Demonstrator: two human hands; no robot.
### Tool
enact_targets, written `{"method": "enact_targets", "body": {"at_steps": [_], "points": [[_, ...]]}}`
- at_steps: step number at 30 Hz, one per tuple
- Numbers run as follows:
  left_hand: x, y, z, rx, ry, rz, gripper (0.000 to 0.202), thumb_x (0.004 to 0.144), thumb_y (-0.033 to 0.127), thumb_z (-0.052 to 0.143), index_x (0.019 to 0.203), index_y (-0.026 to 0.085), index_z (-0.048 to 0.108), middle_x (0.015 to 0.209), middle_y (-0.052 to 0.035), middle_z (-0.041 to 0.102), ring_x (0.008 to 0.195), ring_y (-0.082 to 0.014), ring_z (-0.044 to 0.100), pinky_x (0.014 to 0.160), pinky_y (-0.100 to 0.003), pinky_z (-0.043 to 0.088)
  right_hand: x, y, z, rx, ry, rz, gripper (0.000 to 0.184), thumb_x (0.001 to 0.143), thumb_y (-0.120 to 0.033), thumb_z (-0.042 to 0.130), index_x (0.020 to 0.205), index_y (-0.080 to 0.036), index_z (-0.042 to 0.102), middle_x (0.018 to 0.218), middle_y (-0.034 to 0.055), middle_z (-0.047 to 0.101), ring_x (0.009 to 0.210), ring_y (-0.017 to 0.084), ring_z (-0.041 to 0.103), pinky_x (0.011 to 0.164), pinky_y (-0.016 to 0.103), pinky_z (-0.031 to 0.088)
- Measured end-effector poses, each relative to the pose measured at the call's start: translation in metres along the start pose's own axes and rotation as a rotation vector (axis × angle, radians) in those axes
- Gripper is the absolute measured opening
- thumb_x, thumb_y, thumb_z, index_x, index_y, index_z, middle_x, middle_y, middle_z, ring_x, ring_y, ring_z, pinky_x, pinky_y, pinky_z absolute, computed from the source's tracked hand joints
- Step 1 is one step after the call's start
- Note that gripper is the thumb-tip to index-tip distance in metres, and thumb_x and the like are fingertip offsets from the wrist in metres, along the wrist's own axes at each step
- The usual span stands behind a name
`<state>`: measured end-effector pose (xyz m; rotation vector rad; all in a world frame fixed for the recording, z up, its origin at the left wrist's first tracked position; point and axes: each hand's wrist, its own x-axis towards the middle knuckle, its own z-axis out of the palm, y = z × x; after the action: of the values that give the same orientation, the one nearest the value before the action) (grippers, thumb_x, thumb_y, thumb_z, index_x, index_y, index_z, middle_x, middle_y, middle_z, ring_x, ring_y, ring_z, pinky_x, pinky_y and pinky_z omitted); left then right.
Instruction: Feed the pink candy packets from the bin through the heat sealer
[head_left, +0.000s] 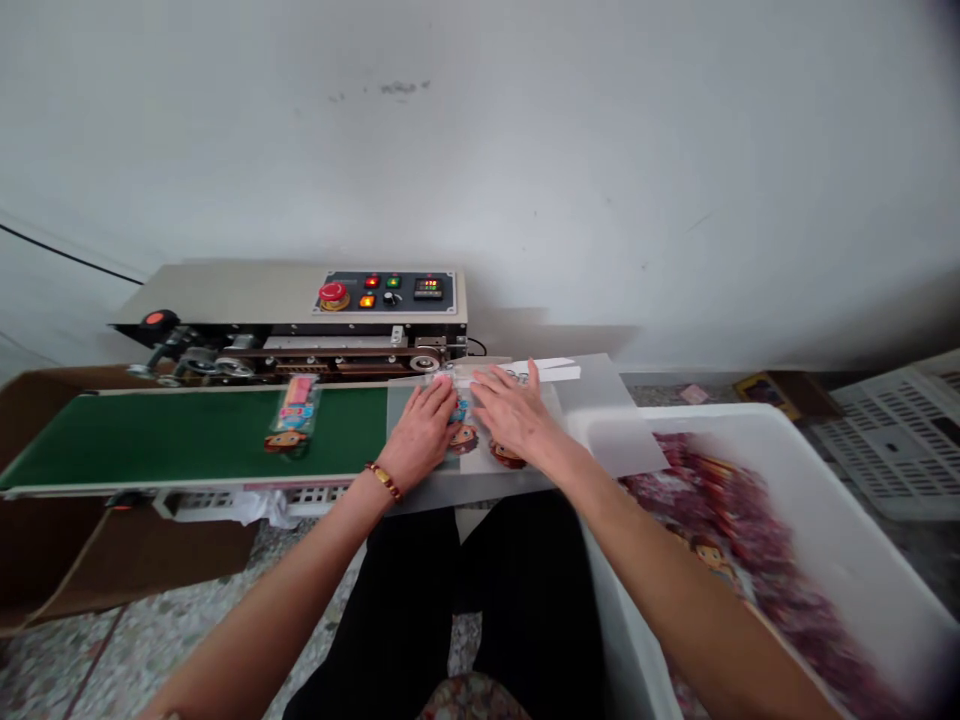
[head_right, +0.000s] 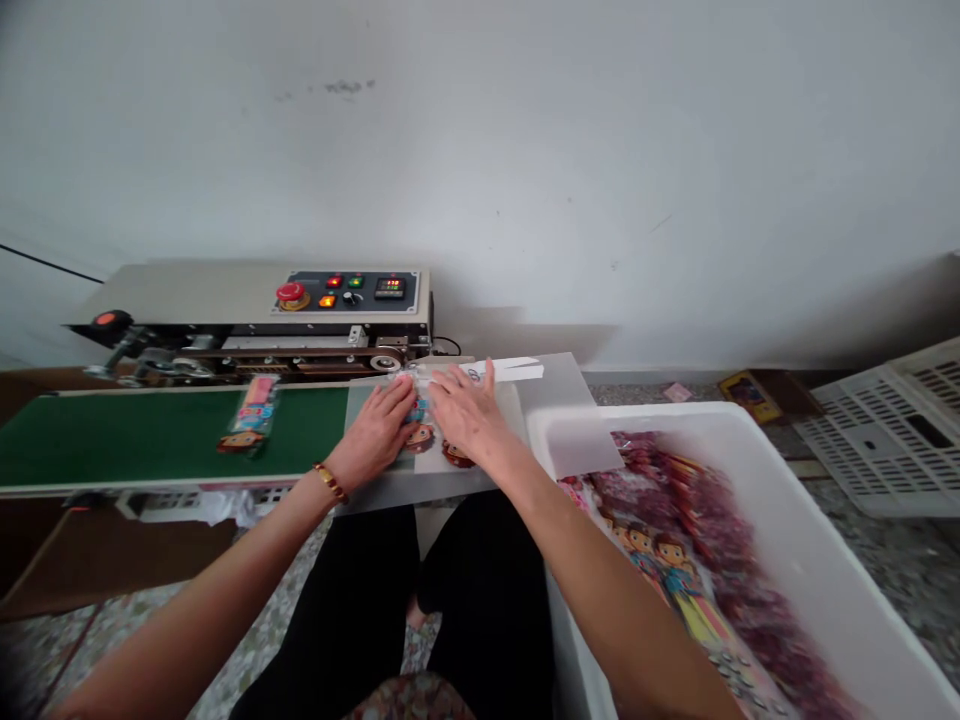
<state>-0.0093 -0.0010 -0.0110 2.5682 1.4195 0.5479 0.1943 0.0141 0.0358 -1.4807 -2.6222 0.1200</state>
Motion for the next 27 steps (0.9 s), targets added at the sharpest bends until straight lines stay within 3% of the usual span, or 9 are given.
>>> {"method": "enact_targets", "body": {"at_steps": [5, 10, 13, 15, 17, 19, 22, 24, 27], "points": [[-0.015, -0.037, -0.013, -0.105, -0.043, 0.045, 0.047, 0.101, 0.03, 0.045, 0.144, 0.011, 0.051, 0.158, -0.0188, 0.045, 0.152, -0.0292, 0.035, 0.125, -0.056, 0.031, -0.026, 0.021, 0.002, -0.017, 0.029, 0.158, 0.042, 0.104, -0.026, 0.038, 0.14, -0.018, 0.057, 0.154, 0.0149, 0.051, 0.146, 0.037, 0.039, 0.115, 0.08, 0.013], [-0.043, -0.091, -0.049, -0.127, -0.108, 0.005, 0.048, 0.099, 0.034, 0.047, 0.142, 0.012, 0.052, 0.159, -0.0175, 0.044, 0.15, -0.0258, 0.039, 0.125, -0.051, 0.033, 0.002, 0.0, 0.014, 0.041, 0.019, 0.004, 0.036, 0.103, -0.027, 0.042, 0.132, -0.024, 0.064, 0.149, 0.0106, 0.058, 0.141, 0.033, 0.045, 0.119, 0.076, 0.011], [-0.054, -0.105, -0.064, 0.035, -0.05, -0.122, 0.038, 0.097, 0.031, 0.048, 0.13, 0.017, 0.06, 0.15, -0.0158, 0.055, 0.141, -0.0289, 0.05, 0.123, -0.063, 0.025, 0.023, -0.013, 0.014, 0.081, 0.041, -0.06, 0.035, 0.105, -0.026, 0.041, 0.131, -0.024, 0.064, 0.149, 0.0087, 0.058, 0.142, 0.03, 0.045, 0.121, 0.074, 0.01], [-0.052, -0.095, -0.063, 0.1, 0.036, -0.16, 0.034, 0.098, 0.029, 0.046, 0.124, 0.017, 0.063, 0.141, -0.0172, 0.063, 0.134, -0.0309, 0.057, 0.122, -0.068, 0.022, 0.026, -0.013, 0.011, 0.106, 0.059, -0.034, 0.037, 0.104, -0.022, 0.039, 0.133, -0.024, 0.062, 0.151, 0.0079, 0.056, 0.144, 0.029, 0.044, 0.12, 0.074, 0.014], [-0.04, -0.069, -0.052, 0.081, 0.073, -0.114, 0.035, 0.1, 0.028, 0.042, 0.125, 0.016, 0.063, 0.136, -0.0172, 0.066, 0.13, -0.0286, 0.06, 0.123, -0.062, 0.027, 0.018, -0.006, 0.006, 0.111, 0.073, 0.021, 0.038, 0.103, -0.019, 0.039, 0.133, -0.025, 0.062, 0.15, 0.0079, 0.057, 0.144, 0.03, 0.044, 0.118, 0.074, 0.016], [-0.022, -0.036, -0.034, 0.032, 0.055, -0.032, 0.035, 0.102, 0.029, 0.041, 0.129, 0.019, 0.062, 0.137, -0.0128, 0.067, 0.13, -0.0232, 0.061, 0.123, -0.052, 0.034, 0.002, 0.004, 0.002, 0.087, 0.088, 0.066, 0.038, 0.102, -0.018, 0.04, 0.131, -0.023, 0.064, 0.148, 0.0096, 0.059, 0.144, 0.032, 0.044, 0.117, 0.076, 0.016], [0.002, 0.004, -0.007, -0.027, 0.027, 0.038, 0.039, 0.102, 0.031, 0.046, 0.136, 0.016, 0.057, 0.147, -0.016, 0.058, 0.14, -0.0268, 0.052, 0.122, -0.053, 0.037, -0.025, 0.02, -0.001, 0.045, 0.1, 0.111, 0.037, 0.102, -0.02, 0.04, 0.13, -0.021, 0.064, 0.147, 0.0118, 0.06, 0.143, 0.035, 0.045, 0.116, 0.078, 0.015], [0.009, 0.009, 0.002, -0.023, 0.007, 0.044, 0.044, 0.101, 0.031, 0.049, 0.141, 0.013, 0.053, 0.151, -0.0185, 0.054, 0.144, -0.03, 0.047, 0.121, -0.056, 0.037, -0.039, 0.027, 0.0, 0.036, 0.092, 0.114, 0.037, 0.102, -0.022, 0.041, 0.132, -0.022, 0.063, 0.148, 0.0116, 0.059, 0.143, 0.035, 0.044, 0.117, 0.077, 0.014], [0.007, -0.011, 0.001, -0.018, -0.021, 0.066, 0.046, 0.1, 0.03, 0.05, 0.143, 0.013, 0.051, 0.154, -0.0189, 0.05, 0.147, -0.0317, 0.042, 0.123, -0.058, 0.034, -0.049, 0.028, 0.006, 0.043, 0.072, 0.096, 0.038, 0.102, -0.025, 0.043, 0.136, -0.022, 0.061, 0.151, 0.0113, 0.056, 0.144, 0.035, 0.043, 0.12, 0.073, 0.014]]}}
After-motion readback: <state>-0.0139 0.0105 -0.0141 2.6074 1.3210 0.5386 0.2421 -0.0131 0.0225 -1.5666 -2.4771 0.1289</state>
